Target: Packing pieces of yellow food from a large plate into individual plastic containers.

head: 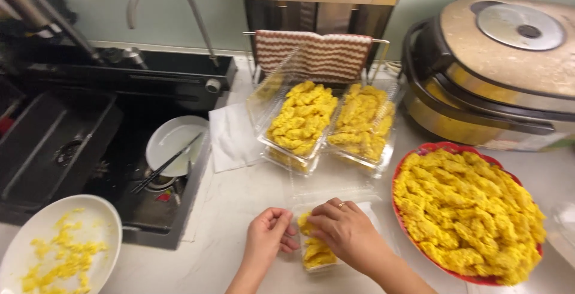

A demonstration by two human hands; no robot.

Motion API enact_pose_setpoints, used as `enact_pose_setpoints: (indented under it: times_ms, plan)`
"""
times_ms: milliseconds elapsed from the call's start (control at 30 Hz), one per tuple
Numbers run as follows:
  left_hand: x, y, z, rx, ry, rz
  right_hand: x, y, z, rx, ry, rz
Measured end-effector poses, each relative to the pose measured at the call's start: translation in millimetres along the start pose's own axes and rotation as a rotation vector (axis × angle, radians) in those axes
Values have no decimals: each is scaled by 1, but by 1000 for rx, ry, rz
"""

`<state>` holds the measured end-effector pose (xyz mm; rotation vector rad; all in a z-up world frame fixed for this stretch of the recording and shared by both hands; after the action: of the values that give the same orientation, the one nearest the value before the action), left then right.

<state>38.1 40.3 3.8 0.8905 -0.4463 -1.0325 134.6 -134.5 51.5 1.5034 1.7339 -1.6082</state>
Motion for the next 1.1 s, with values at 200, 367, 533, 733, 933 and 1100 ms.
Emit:
enact_pose_setpoints:
  times_ms: [200, 367, 533, 733, 933, 1100]
  plan:
    - [3, -14, -13, 1, 22, 74, -95, 47, 84, 303, 420, -91]
    - [5, 5, 2, -48, 63, 37, -190, 49, 132, 1132, 530, 160]
    - [6, 11, 7, -42, 69, 21, -186, 72, 162, 1554, 155, 246]
    - [8, -21, -20, 16, 60, 97, -149, 212, 283, 1029, 614, 22]
    - [3, 11, 8, -9, 38, 39, -164, 91, 150, 863, 572, -80]
    - [2, 10, 9, -4, 24, 59, -92, 13, 42, 1190, 229, -414]
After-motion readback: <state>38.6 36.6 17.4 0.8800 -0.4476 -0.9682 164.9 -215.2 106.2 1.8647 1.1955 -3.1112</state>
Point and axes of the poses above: each hand's wrist, its own z-axis away from the middle knuckle, its own x-axis out of the palm, y = z × x, the point moved 2 cm from there along -z, towards the middle knuckle, and after that the axes turned 11 degrees about -z, right-handed, at the moved point
